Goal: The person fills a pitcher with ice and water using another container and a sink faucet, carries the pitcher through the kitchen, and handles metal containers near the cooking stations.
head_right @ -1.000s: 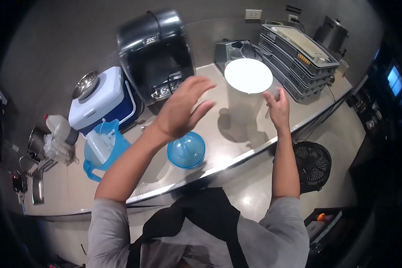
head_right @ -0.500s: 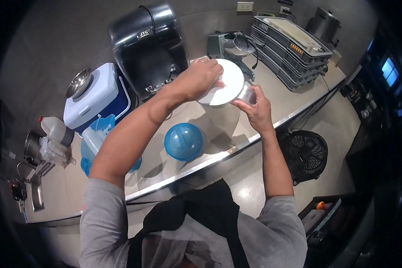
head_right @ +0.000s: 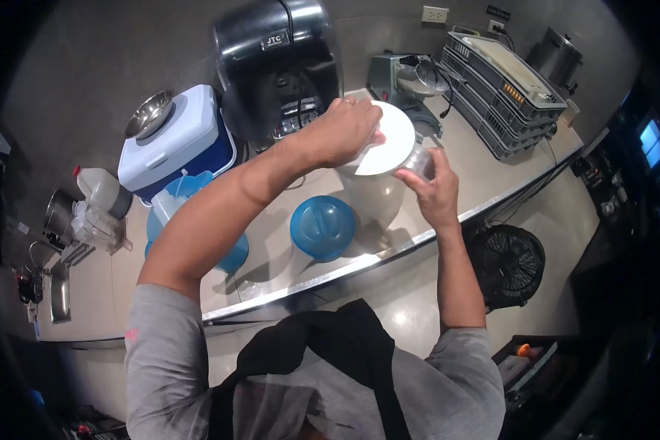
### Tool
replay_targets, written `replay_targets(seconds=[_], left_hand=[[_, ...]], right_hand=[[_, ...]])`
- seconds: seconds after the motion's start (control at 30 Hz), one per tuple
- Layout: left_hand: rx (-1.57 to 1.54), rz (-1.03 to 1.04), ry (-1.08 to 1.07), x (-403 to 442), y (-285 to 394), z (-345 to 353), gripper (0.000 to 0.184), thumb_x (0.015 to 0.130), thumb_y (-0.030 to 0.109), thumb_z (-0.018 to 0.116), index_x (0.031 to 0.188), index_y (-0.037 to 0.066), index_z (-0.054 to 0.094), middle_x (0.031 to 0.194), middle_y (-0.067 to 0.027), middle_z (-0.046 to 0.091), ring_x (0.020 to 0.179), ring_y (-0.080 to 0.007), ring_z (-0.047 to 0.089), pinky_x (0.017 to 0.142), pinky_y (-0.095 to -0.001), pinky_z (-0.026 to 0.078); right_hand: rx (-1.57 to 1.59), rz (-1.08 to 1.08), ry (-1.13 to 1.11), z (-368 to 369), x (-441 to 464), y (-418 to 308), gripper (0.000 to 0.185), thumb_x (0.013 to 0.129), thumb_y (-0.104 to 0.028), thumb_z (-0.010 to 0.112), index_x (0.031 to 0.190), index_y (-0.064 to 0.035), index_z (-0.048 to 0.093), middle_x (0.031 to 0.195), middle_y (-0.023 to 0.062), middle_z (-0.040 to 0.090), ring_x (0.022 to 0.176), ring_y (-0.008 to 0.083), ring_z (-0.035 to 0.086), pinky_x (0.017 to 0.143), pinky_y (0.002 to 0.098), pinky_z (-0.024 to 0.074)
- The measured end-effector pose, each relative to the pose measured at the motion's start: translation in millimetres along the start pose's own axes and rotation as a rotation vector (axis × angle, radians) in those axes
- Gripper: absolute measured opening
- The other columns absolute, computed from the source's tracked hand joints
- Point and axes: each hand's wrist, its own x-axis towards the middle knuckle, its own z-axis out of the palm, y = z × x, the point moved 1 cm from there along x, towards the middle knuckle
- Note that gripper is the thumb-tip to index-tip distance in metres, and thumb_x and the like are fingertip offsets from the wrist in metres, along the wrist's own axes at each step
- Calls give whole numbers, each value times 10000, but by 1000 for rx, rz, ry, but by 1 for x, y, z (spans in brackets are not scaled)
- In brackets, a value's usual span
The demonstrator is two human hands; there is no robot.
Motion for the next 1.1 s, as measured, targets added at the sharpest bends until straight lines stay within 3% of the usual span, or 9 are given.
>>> replay_targets(seconds=[0.27,0.33,0.37,0.47,0.53,0.67,0.77,0.93,1.1], left_hand=[[-128,-494,68,4,-17,-26,394,912,310,469,930,-78,536,918,-271,593,890,-407,591,776,-448,461],[-131,-467,28,-7,-17,-80,325,934,246,411,993,-29,574,934,-221,601,865,-384,598,777,-427,475],[-97,-267,141,-21,-41,-81,290,943,232,400,1001,8,576,937,-220,583,878,-373,589,775,-423,469],[-301,-330,378,-85,-16,-153,209,937,180,451,933,-14,531,831,-176,583,746,-290,556,700,-356,435],[-150,-384,487,-145,9,-197,160,932,142,463,947,-5,524,826,-120,549,738,-191,522,685,-282,419],[196,-723,573,-274,32,-239,172,942,91,413,986,-15,541,872,-81,559,779,-141,510,708,-243,414],[328,-1093,541,-374,32,-223,175,937,144,466,982,-6,545,841,-104,552,755,-170,516,701,-281,425],[480,-1268,325,-501,7,-142,176,837,131,581,808,-18,494,791,-227,545,710,-392,522,642,-449,409],[477,-1305,5,-547,-10,-64,215,805,189,637,825,-2,539,849,-202,589,783,-379,563,685,-474,434]], right_hand=[[-192,-119,65,-1,-14,-8,452,674,-240,802,954,-18,524,771,112,573,658,204,545,610,305,452],[-233,-128,96,-5,-20,3,456,677,-219,802,981,-17,529,800,107,574,688,193,547,639,301,453],[-252,-128,114,-10,-25,9,459,678,-209,802,995,-16,531,815,105,575,704,187,547,654,299,454],[-190,-79,177,-28,-36,16,460,682,-162,799,1033,-19,537,868,70,567,779,154,537,715,284,449],[-97,73,202,-40,-44,44,404,719,-55,748,1057,-27,529,901,13,524,808,129,495,748,264,430],[-57,-82,329,-62,-37,41,362,791,-33,688,1097,14,500,989,42,529,889,132,502,826,226,399],[26,-64,287,-75,-28,45,322,838,-54,647,1109,17,490,995,47,539,875,111,516,795,228,427],[184,-3,196,-66,-10,3,338,836,-67,654,1117,27,492,1028,59,528,946,146,509,853,253,402],[76,-23,11,-34,3,-51,344,856,-70,627,1153,18,478,1052,57,531,970,115,483,854,223,367]])
